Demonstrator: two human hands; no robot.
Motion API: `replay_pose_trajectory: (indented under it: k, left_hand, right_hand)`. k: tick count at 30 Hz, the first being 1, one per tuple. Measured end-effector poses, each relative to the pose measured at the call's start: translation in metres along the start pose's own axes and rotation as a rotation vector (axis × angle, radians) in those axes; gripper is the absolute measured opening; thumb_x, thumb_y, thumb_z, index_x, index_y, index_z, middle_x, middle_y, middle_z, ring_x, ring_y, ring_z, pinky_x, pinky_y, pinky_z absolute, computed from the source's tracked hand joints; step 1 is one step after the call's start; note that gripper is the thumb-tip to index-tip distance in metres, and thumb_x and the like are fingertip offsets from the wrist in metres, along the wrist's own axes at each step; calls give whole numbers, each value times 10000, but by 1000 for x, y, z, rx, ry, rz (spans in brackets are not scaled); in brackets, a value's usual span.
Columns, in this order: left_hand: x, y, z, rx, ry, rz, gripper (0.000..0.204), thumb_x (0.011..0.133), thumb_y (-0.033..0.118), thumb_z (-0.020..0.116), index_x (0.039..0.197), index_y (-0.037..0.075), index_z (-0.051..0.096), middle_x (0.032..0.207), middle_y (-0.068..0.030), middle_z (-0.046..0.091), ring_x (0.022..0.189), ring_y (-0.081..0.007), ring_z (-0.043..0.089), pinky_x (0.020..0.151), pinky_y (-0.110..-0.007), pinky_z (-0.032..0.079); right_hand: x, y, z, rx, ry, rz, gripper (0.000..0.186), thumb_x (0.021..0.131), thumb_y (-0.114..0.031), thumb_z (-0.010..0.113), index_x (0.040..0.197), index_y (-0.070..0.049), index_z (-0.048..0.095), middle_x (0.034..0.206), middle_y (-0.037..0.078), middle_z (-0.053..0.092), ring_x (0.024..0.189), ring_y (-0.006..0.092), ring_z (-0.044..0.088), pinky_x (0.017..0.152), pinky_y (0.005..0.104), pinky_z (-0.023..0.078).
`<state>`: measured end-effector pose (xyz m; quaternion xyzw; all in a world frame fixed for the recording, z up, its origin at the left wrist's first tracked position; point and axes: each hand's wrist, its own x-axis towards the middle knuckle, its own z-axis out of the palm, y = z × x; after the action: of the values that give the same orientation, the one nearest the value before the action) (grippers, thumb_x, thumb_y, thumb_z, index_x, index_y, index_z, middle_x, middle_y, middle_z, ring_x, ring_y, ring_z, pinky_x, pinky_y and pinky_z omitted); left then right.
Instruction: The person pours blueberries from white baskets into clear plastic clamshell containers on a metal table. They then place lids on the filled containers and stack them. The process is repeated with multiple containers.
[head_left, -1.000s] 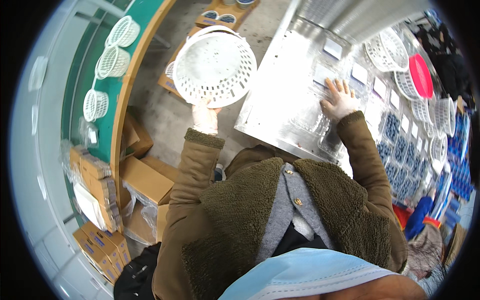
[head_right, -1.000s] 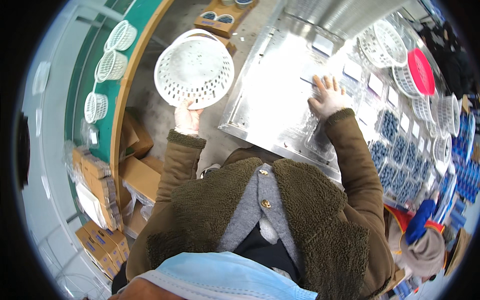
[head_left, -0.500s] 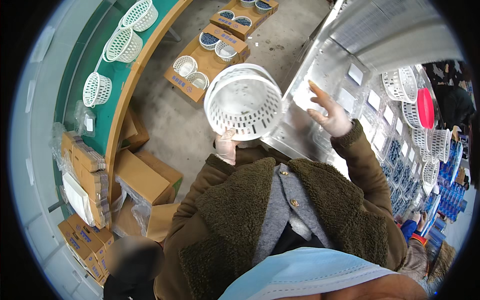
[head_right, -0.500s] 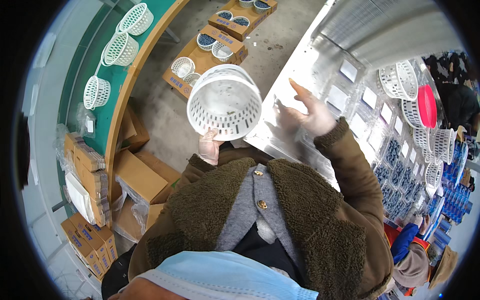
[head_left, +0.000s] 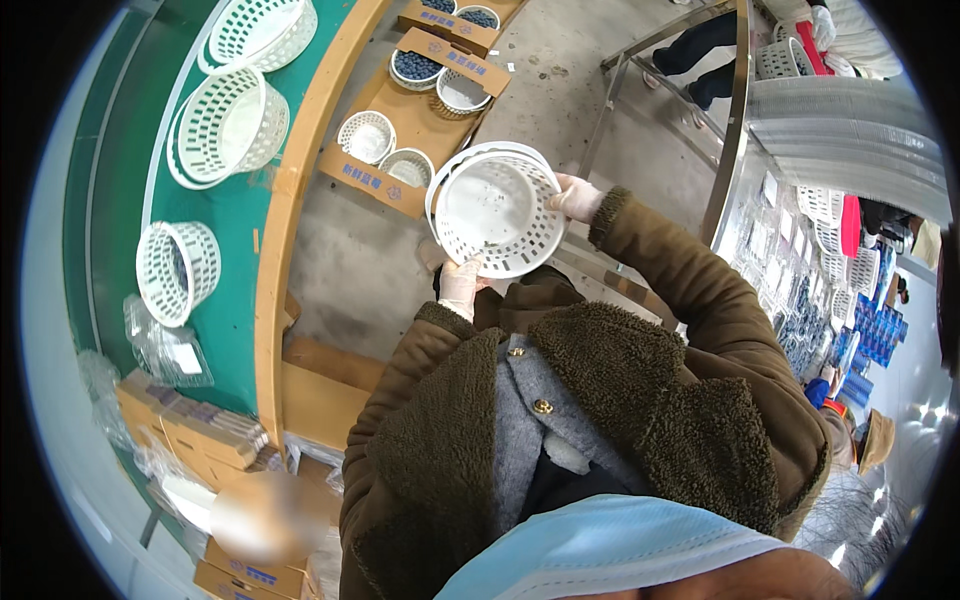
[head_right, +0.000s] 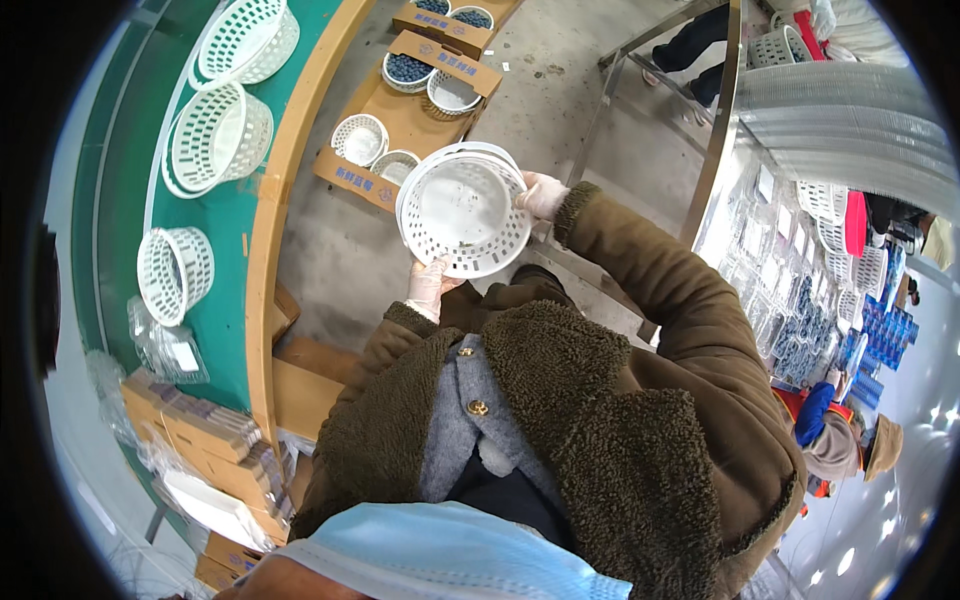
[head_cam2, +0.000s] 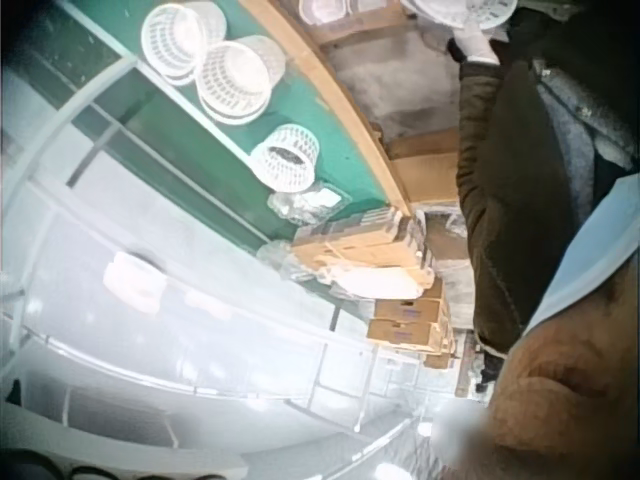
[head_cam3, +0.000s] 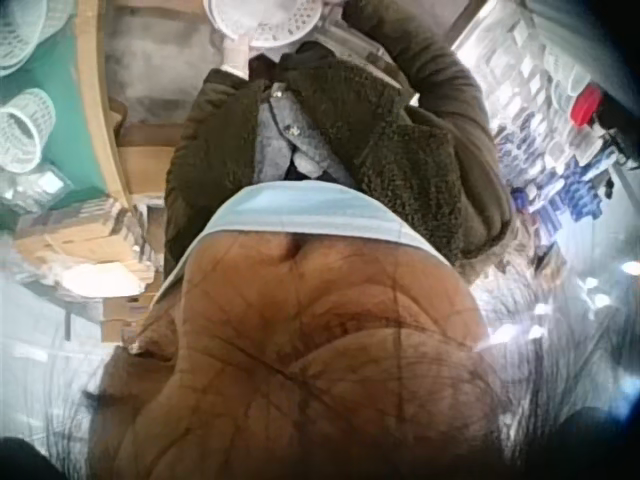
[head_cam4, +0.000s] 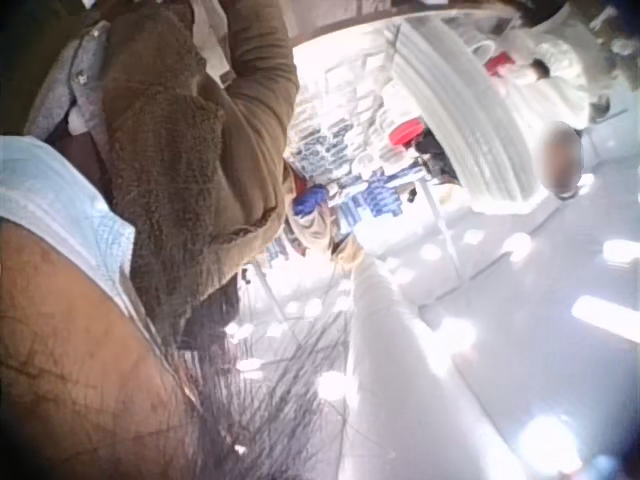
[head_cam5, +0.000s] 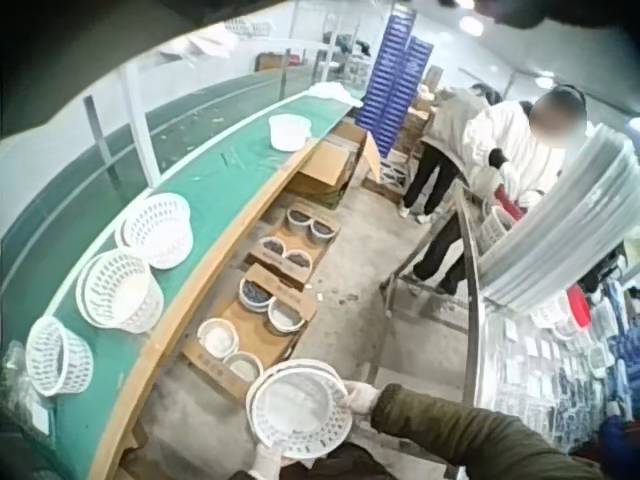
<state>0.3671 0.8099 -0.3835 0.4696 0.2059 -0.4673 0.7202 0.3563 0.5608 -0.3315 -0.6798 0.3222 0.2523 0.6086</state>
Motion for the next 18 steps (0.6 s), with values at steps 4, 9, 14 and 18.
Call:
replay_pose_trajectory:
  k: [4, 9, 14, 18]
  left_hand:
    - [41, 24, -17, 78, 8, -15, 430, 868, 105, 513, 1264, 174, 358, 1000, -78, 585, 697, -179, 625, 552, -272, 527]
    - [76, 49, -25, 127, 185, -117, 626, 855, 151, 558, 1354, 213, 186, 1236, -110, 428, 688, -251, 623, 516, -279, 514]
    - [120, 72, -30, 152, 186, -179, 586, 831, 167, 583, 1322, 134, 266, 1177, -150, 485, 733, -259, 635, 541, -310, 535]
    - [161, 66, -43, 53, 281, -161, 447, 817, 39, 488, 1249, 47, 374, 1124, -162, 526, 846, -258, 621, 643, -352, 550]
  right_hand:
    - [75, 20, 6, -38, 89, 105, 339, 761, -70, 550, 1101, -68, 559, 856, 50, 644, 652, 143, 608, 529, 290, 498]
    - [146, 40, 7, 89, 143, 185, 343, 738, -24, 535, 1074, -67, 584, 842, 75, 645, 644, 182, 626, 487, 310, 499]
    - [185, 35, 15, 230, 41, 154, 331, 726, 10, 537, 1047, -38, 603, 872, 92, 650, 708, 198, 626, 580, 314, 505]
    - [218, 36, 16, 217, -216, 1, 290, 745, -19, 607, 1028, -75, 628, 878, 65, 651, 790, 170, 602, 711, 304, 491]
